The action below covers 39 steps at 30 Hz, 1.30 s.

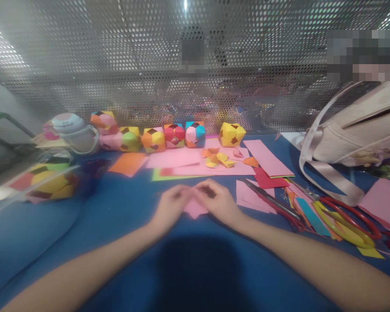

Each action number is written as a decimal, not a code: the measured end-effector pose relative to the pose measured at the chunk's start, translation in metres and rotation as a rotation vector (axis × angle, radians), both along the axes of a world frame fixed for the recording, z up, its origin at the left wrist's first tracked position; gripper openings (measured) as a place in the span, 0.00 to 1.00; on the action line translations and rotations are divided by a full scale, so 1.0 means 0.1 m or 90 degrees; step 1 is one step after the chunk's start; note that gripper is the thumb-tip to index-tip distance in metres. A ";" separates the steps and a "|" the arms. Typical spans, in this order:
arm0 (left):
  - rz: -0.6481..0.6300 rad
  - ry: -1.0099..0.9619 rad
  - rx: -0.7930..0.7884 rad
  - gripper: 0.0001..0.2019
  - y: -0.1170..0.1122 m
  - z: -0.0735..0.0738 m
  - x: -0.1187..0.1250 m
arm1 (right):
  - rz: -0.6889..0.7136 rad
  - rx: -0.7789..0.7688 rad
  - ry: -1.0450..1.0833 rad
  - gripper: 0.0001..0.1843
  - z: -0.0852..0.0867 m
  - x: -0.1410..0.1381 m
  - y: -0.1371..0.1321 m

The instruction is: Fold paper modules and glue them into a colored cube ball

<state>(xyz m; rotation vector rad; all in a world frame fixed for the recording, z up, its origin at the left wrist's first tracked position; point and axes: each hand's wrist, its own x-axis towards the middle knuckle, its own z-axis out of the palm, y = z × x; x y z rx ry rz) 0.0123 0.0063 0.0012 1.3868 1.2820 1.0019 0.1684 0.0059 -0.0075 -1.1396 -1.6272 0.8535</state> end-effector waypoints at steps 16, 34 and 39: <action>-0.020 -0.032 -0.011 0.07 0.05 -0.05 -0.05 | 0.069 0.070 -0.028 0.07 0.00 0.04 0.03; -0.059 -0.022 -0.018 0.10 0.07 -0.07 -0.08 | 0.066 0.101 -0.017 0.09 0.01 0.05 0.04; -0.062 -0.069 -0.054 0.13 0.04 -0.07 -0.03 | 0.018 -0.045 0.007 0.05 0.02 0.04 0.03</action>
